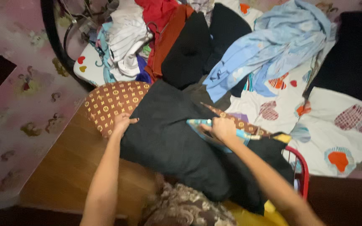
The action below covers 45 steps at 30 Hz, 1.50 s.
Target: The person irons a black garment on an ironing board, smoothing different sections of the fabric and turning the item over to iron the other side.
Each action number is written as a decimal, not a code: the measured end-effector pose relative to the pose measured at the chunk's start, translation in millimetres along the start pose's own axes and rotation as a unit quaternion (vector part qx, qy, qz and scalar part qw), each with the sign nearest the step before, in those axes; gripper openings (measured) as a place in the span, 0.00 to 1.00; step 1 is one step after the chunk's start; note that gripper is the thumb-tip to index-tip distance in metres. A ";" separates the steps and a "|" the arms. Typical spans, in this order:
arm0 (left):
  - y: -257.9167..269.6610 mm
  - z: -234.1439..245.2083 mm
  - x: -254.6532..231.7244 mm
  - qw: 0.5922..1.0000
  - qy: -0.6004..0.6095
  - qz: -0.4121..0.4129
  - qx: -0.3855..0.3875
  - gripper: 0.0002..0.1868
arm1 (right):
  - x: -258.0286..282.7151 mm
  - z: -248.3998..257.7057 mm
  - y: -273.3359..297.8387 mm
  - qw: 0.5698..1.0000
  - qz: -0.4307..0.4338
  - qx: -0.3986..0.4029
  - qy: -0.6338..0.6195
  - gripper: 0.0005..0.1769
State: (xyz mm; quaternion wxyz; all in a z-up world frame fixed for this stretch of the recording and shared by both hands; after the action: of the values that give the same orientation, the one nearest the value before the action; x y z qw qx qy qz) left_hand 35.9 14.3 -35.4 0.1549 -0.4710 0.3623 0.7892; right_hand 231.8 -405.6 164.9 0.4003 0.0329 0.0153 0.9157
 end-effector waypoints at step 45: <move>-145.6 -146.8 -77.9 0.985 0.165 0.012 0.046 0.17 | -1.5 9.6 -49.7 0.999 -0.034 -0.012 -0.021 0.40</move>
State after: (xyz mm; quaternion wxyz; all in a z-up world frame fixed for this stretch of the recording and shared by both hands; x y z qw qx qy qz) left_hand 253.5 16.9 -73.9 0.1045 -0.5825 0.4243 0.6854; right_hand 269.9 -372.9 171.7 0.4314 0.0463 -0.0028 0.9010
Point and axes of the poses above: each hand's wrist, its own y-axis away from the middle knuckle, its own z-axis out of the back of the hand, x = y × z, the point moved 10 cm from there along -y, towards the middle knuckle, and after that the axes turned 2 degrees about -x, right-handed, at the moved point
